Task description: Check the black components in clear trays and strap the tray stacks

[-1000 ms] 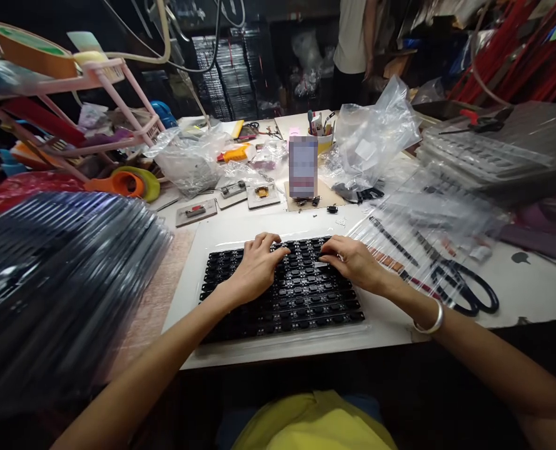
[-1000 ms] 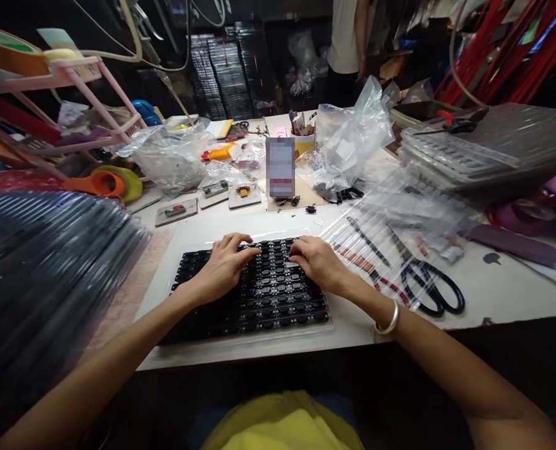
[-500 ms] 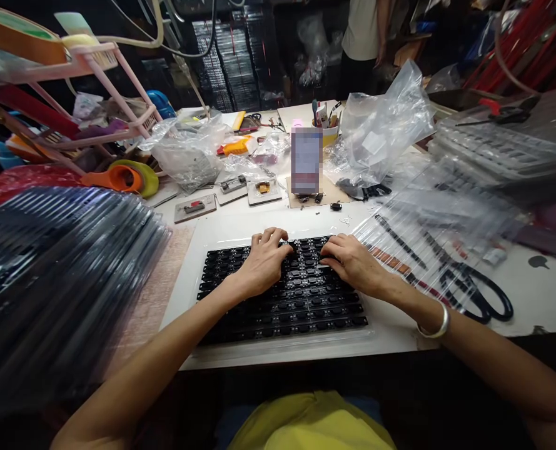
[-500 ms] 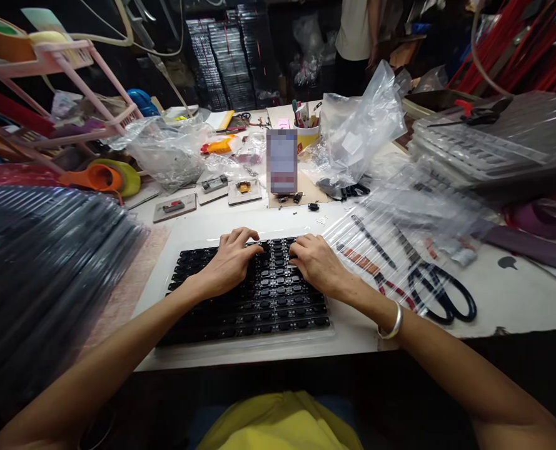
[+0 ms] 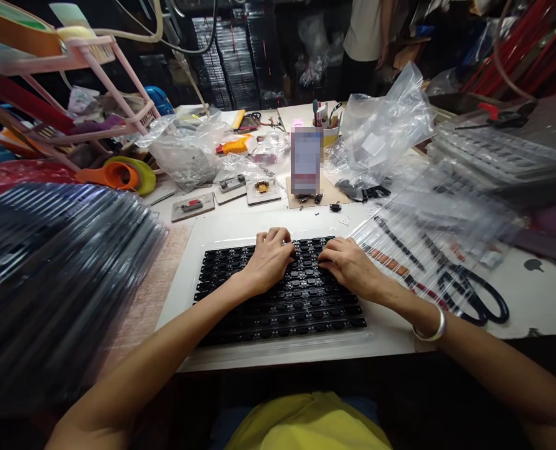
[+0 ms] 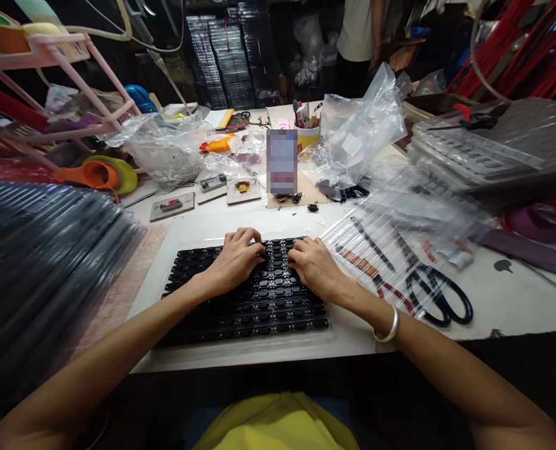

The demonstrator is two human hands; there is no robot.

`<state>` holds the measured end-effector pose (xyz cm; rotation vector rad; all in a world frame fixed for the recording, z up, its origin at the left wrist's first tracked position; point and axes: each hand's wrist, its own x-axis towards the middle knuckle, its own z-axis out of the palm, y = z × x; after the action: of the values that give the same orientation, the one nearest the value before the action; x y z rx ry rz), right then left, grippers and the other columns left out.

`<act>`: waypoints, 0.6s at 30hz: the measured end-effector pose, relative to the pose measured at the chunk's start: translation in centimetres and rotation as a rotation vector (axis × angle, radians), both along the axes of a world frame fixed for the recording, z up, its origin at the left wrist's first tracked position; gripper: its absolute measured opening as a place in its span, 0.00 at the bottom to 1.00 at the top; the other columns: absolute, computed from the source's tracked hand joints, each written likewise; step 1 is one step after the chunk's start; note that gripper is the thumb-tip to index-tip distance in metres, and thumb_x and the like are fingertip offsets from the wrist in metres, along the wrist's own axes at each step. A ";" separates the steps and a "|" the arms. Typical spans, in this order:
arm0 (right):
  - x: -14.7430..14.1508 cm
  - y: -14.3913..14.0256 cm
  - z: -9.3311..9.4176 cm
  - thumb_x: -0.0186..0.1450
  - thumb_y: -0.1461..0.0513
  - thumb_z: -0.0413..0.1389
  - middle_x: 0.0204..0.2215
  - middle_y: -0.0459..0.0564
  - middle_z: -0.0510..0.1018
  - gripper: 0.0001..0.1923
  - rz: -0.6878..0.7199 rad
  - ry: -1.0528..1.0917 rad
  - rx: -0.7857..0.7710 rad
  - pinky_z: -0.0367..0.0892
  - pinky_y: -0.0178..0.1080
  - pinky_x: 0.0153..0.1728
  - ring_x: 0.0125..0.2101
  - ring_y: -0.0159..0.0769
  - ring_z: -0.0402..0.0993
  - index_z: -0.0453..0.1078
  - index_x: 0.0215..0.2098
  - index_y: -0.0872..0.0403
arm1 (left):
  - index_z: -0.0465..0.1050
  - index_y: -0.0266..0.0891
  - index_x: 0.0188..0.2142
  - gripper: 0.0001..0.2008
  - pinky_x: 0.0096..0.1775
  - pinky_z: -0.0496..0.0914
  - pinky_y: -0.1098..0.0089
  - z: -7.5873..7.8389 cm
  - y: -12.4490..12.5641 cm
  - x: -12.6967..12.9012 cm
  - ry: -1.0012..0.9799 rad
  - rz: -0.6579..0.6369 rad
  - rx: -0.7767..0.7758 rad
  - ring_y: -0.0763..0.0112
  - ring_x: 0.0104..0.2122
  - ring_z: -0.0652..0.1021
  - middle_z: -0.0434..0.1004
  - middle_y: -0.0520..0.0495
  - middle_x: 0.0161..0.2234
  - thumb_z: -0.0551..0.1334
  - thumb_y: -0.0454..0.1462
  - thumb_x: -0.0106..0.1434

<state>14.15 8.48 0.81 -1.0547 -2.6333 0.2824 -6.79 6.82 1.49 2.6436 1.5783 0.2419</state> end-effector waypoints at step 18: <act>1.2 0.3 -0.2 0.64 0.67 0.52 0.33 0.51 0.74 0.09 -0.031 0.194 -0.017 0.59 0.44 0.38 0.37 0.39 0.66 0.75 0.36 0.53 | 0.72 0.38 0.36 0.08 0.40 0.60 0.60 0.8 -0.5 -0.5 -0.175 0.058 -0.030 0.60 0.42 0.66 0.67 0.43 0.41 0.53 0.33 0.65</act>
<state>15.37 8.74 0.66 -1.0185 -2.4444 0.3806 -7.25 6.31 2.31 2.4797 1.5909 0.4350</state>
